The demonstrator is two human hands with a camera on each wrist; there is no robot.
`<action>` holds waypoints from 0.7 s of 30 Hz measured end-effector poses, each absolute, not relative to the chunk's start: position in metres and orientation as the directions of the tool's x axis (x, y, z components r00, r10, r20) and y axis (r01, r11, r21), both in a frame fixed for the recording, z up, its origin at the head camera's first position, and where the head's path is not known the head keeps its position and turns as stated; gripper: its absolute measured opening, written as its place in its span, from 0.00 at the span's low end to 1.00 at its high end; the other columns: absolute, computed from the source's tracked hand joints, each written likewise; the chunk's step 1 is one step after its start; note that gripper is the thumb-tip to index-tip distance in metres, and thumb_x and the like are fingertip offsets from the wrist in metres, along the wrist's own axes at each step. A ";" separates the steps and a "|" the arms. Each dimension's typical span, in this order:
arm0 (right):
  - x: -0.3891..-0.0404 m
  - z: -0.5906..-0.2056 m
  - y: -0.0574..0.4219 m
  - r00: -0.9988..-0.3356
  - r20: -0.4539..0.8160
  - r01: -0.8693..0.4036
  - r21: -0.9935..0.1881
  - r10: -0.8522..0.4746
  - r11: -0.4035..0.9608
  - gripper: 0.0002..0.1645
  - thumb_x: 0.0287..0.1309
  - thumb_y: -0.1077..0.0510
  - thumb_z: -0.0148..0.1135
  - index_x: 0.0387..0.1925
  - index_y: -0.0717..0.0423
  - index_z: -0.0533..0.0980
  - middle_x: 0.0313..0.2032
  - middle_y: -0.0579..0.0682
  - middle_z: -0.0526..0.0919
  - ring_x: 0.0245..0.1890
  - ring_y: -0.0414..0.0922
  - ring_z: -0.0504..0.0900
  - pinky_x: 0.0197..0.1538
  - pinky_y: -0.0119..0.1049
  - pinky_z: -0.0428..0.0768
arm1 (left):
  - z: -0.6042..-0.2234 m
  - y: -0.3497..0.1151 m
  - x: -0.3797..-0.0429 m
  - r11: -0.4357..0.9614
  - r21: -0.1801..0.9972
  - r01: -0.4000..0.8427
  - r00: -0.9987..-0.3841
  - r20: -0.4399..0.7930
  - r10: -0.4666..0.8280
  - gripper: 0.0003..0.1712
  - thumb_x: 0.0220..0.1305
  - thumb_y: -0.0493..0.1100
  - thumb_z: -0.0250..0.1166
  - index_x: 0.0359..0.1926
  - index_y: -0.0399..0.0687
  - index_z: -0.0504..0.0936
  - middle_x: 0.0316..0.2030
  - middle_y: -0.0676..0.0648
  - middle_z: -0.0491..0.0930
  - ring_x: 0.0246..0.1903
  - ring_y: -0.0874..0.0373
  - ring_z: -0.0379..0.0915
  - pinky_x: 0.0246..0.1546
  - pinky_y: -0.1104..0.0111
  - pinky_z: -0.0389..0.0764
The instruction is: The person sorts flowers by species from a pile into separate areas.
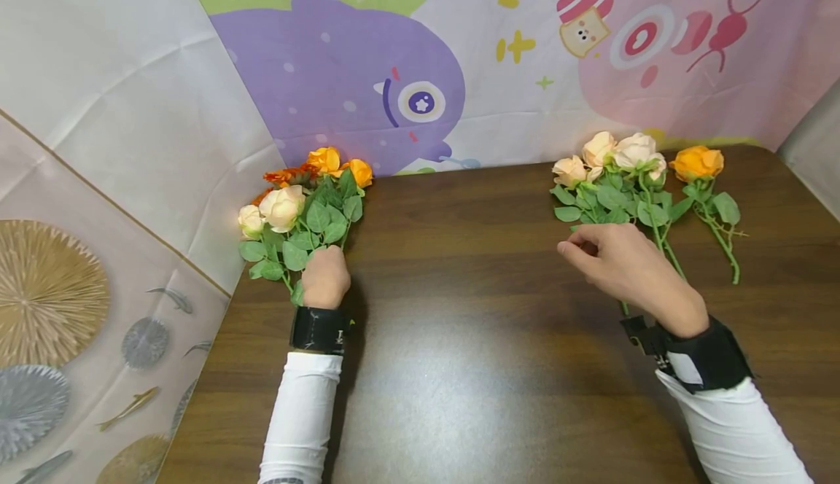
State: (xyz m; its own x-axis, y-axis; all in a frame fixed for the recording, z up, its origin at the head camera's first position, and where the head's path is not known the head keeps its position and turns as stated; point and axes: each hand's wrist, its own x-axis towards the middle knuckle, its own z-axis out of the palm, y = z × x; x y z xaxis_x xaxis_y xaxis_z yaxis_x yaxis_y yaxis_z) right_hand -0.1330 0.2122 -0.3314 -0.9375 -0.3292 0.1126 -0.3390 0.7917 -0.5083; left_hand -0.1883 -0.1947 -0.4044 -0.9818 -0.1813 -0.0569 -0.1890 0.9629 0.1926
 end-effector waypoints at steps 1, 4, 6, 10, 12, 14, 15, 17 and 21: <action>-0.133 -0.332 0.212 -0.938 0.112 -0.339 -0.506 -0.329 0.793 0.14 0.70 0.52 0.57 0.34 0.55 0.81 0.19 0.43 0.77 0.18 0.40 0.74 0.26 0.37 0.70 | -0.404 -0.195 -0.188 0.965 0.199 -0.172 -0.985 -0.049 -0.165 0.12 0.64 0.29 0.53 0.43 0.27 0.81 0.41 0.27 0.82 0.39 0.32 0.81 0.34 0.43 0.82; -0.133 -0.332 0.212 -0.938 0.108 -0.337 -0.506 -0.329 0.794 0.14 0.70 0.51 0.57 0.35 0.55 0.82 0.19 0.43 0.77 0.18 0.39 0.74 0.26 0.36 0.71 | -0.399 -0.194 -0.188 0.970 0.221 -0.105 -0.994 -0.026 -0.102 0.11 0.59 0.28 0.54 0.39 0.27 0.81 0.38 0.27 0.82 0.39 0.32 0.81 0.35 0.45 0.82; -0.134 -0.332 0.211 -0.938 0.107 -0.337 -0.508 -0.331 0.793 0.14 0.70 0.51 0.58 0.36 0.56 0.83 0.20 0.42 0.78 0.19 0.39 0.74 0.26 0.36 0.70 | -0.395 -0.192 -0.187 0.971 0.234 -0.051 -0.999 -0.009 -0.050 0.08 0.56 0.28 0.56 0.33 0.27 0.81 0.34 0.27 0.82 0.36 0.34 0.82 0.33 0.46 0.82; -0.134 -0.334 0.210 -0.937 0.110 -0.340 -0.510 -0.332 0.790 0.15 0.70 0.50 0.58 0.37 0.56 0.83 0.22 0.42 0.79 0.20 0.39 0.72 0.26 0.36 0.70 | -0.385 -0.185 -0.185 0.959 0.280 0.044 -0.999 0.033 0.036 0.09 0.51 0.28 0.56 0.18 0.38 0.73 0.22 0.35 0.79 0.26 0.41 0.79 0.27 0.51 0.79; -0.134 -0.336 0.208 -0.933 0.120 -0.350 -0.508 -0.338 0.787 0.15 0.69 0.50 0.59 0.38 0.57 0.83 0.22 0.42 0.79 0.20 0.39 0.72 0.27 0.36 0.70 | -0.379 -0.180 -0.183 0.943 0.322 0.088 -0.996 0.056 0.074 0.15 0.54 0.29 0.56 0.14 0.44 0.68 0.18 0.41 0.75 0.22 0.46 0.75 0.23 0.55 0.77; -0.134 -0.337 0.206 -0.930 0.126 -0.360 -0.506 -0.345 0.784 0.14 0.69 0.51 0.59 0.37 0.57 0.83 0.22 0.42 0.79 0.20 0.38 0.72 0.26 0.36 0.70 | -0.372 -0.173 -0.180 0.916 0.379 0.133 -0.991 0.076 0.112 0.17 0.59 0.30 0.56 0.15 0.45 0.69 0.18 0.44 0.72 0.19 0.51 0.71 0.21 0.60 0.74; -0.134 -0.338 0.204 -0.926 0.133 -0.370 -0.504 -0.353 0.780 0.13 0.69 0.52 0.60 0.37 0.57 0.83 0.22 0.42 0.79 0.20 0.38 0.72 0.27 0.36 0.70 | -0.369 -0.170 -0.179 0.899 0.408 0.158 -0.987 0.090 0.132 0.17 0.61 0.31 0.56 0.16 0.44 0.70 0.18 0.46 0.72 0.18 0.52 0.69 0.20 0.62 0.72; -0.133 -0.339 0.200 -0.920 0.131 -0.383 -0.508 -0.370 0.771 0.11 0.68 0.54 0.60 0.37 0.57 0.83 0.23 0.43 0.80 0.21 0.38 0.72 0.27 0.36 0.71 | -0.360 -0.160 -0.174 0.858 0.475 0.198 -0.980 0.110 0.165 0.14 0.66 0.34 0.57 0.22 0.41 0.75 0.19 0.47 0.74 0.18 0.55 0.69 0.20 0.65 0.71; -0.130 -0.343 0.189 -0.898 0.135 -0.420 -0.544 -0.418 0.727 0.07 0.66 0.58 0.62 0.38 0.57 0.83 0.26 0.43 0.82 0.23 0.38 0.75 0.30 0.36 0.74 | -0.348 -0.137 -0.161 0.746 0.605 0.279 -0.960 0.176 0.216 0.08 0.69 0.37 0.59 0.33 0.38 0.80 0.21 0.47 0.79 0.18 0.59 0.73 0.21 0.68 0.74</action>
